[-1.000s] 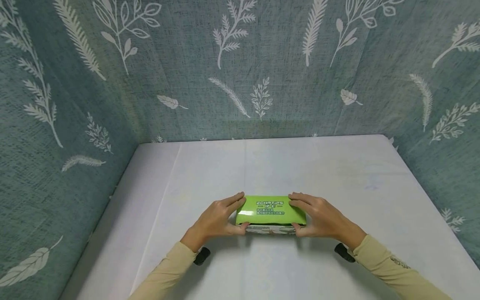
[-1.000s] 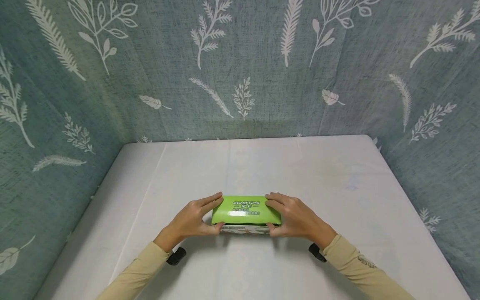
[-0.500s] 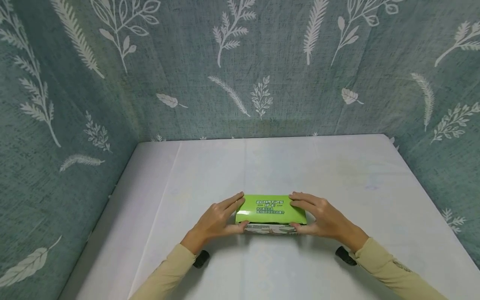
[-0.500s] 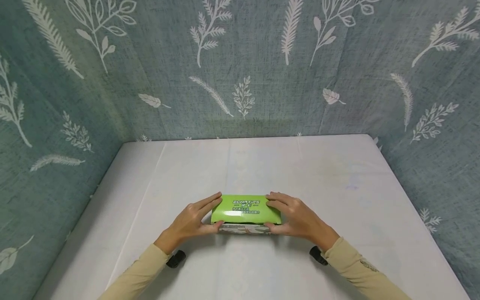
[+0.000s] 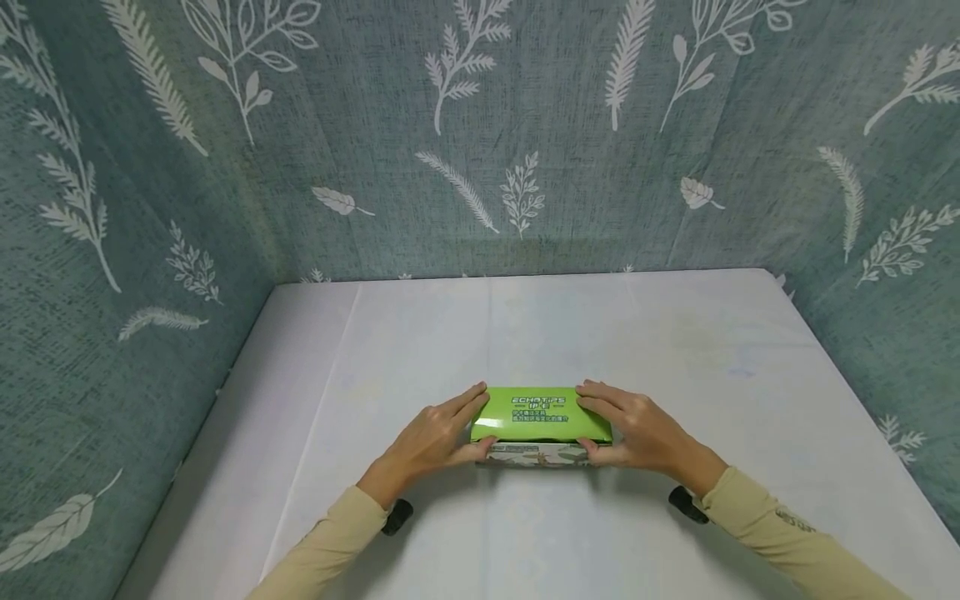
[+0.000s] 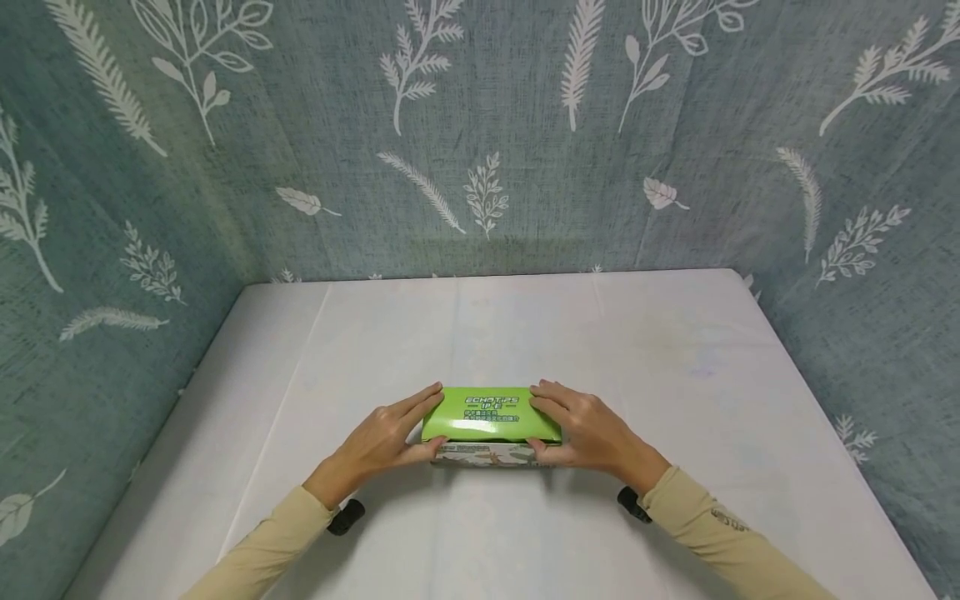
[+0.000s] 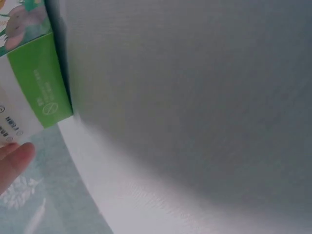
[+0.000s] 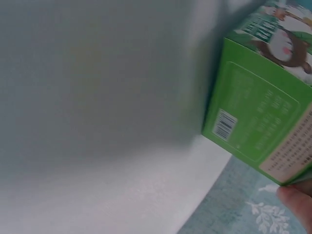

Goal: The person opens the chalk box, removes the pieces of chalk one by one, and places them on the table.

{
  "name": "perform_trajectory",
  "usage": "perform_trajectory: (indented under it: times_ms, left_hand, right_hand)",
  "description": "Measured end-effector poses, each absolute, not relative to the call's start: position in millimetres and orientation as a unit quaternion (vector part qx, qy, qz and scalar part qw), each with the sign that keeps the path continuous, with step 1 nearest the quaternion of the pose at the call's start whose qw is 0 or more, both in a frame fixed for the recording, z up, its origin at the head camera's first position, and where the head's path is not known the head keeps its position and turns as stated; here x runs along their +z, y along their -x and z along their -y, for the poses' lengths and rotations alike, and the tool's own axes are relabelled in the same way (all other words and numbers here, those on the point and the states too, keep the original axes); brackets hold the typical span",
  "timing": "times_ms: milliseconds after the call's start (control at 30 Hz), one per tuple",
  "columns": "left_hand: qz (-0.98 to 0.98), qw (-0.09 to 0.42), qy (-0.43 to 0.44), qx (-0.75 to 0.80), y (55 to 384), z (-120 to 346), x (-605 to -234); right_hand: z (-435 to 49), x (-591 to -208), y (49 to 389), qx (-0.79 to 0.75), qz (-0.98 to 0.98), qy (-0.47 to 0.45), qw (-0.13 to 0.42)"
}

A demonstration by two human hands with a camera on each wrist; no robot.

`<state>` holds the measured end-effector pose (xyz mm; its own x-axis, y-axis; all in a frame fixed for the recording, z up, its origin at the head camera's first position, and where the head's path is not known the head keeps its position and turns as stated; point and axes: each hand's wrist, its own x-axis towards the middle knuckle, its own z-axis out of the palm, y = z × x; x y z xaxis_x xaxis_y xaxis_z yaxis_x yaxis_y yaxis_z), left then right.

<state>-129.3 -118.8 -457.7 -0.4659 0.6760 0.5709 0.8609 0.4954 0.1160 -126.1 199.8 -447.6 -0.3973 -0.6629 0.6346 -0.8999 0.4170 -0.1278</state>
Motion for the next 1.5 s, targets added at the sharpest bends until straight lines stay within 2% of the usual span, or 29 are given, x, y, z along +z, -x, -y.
perform_trajectory:
  times_ms: [467,933,1033,1267,1333,1500]
  left_hand:
    - [0.846,0.222,0.439,-0.204,126,117,-461]
    - [0.860,0.168,0.393,-0.278,119,120,-465]
    - [0.861,0.148,0.383,-0.302,117,121,-466]
    - [0.830,0.040,0.350,-0.433,113,123,-464]
    - [0.824,0.027,0.340,-0.452,113,123,-464]
    - [0.817,0.034,0.333,-0.469,114,122,-467]
  right_hand:
    - [-199,-460,121,0.251,0.802,-0.461,0.286]
    - [-202,-458,114,0.231,0.817,-0.456,0.267]
    - [-202,-458,112,0.224,0.818,-0.458,0.267]
    - [-203,-459,107,0.228,0.829,-0.445,0.250]
    - [-204,-459,106,0.232,0.831,-0.444,0.243]
    - [-205,-455,104,0.260,0.833,-0.439,0.214]
